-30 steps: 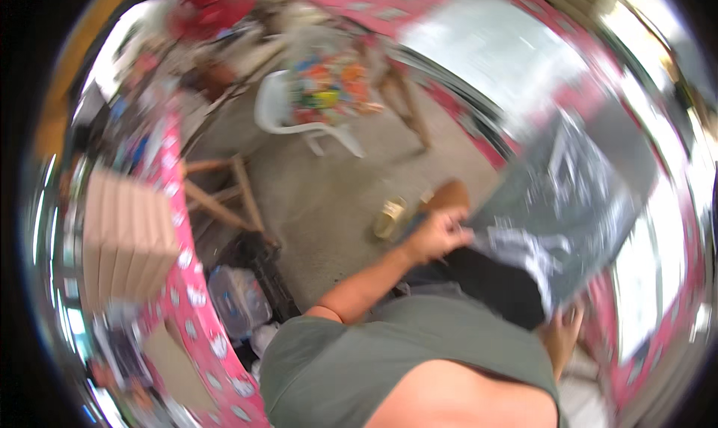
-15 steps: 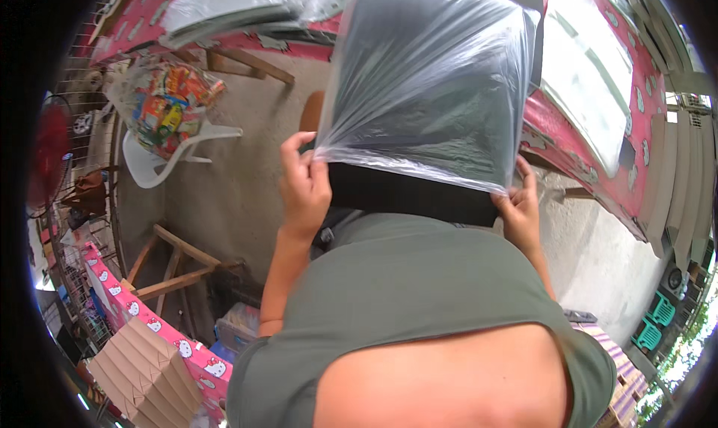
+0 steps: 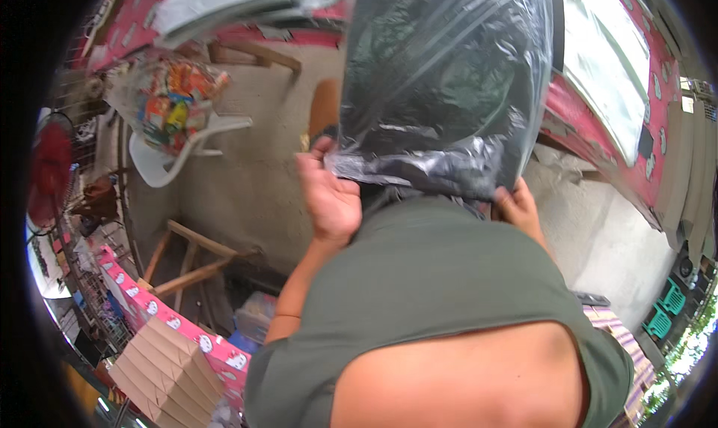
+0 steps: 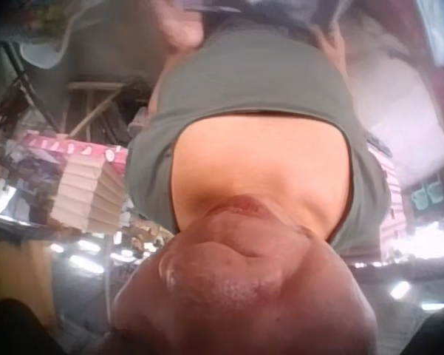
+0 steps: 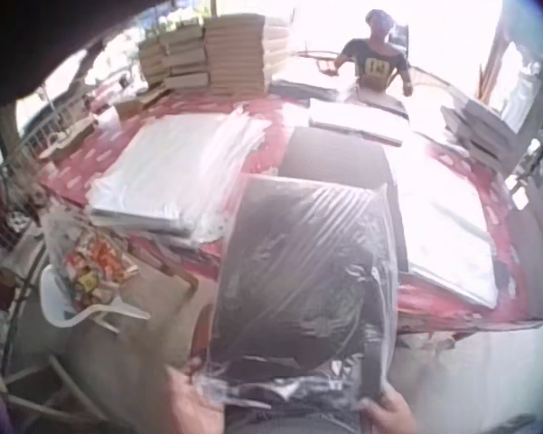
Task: The person inserts black and white paper sheets into plastic sleeves by hand and stacks them on a table.
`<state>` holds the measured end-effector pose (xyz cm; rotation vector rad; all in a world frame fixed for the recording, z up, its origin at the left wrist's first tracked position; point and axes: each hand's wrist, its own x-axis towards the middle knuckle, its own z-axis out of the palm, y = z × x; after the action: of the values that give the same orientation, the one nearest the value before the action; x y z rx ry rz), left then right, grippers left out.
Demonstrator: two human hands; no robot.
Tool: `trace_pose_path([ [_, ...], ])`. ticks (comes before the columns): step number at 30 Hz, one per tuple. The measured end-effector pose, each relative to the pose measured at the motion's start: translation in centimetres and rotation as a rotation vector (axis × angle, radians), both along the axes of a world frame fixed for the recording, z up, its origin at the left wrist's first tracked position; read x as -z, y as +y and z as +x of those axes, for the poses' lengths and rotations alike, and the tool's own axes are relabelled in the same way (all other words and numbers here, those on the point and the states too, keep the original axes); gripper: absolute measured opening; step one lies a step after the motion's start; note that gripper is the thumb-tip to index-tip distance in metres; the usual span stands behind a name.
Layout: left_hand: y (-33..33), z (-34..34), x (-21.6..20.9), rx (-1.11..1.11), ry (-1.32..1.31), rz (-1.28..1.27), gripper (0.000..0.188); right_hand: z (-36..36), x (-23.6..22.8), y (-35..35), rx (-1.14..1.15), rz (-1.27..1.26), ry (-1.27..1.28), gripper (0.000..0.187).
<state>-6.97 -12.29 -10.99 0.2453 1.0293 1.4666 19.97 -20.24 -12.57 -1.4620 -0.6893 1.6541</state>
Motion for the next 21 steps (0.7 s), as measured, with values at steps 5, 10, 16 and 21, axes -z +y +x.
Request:
trace_pose_path([
  [5, 5.0, 0.5, -2.4, -0.063, 0.515, 0.364, 0.018, -2.6, 0.4, 3.4, 0.079, 0.173, 0.153, 0.051],
  [10, 15.4, -6.4, -6.6, -0.386, 0.570, 0.548, 0.025, -8.1, -8.1, 17.0, -0.198, 0.306, 0.332, 0.052],
  [16, 27.7, -15.8, -3.5, -0.564, 1.496, 0.503, 0.043, -20.7, -5.8, 34.4, -0.168, 0.299, 0.343, 0.027],
  [21, 25.9, -16.4, 1.3, -0.100, 2.054, 0.391, 0.049, -20.9, -7.2, 33.7, -0.422, 0.312, -0.121, 0.032],
])
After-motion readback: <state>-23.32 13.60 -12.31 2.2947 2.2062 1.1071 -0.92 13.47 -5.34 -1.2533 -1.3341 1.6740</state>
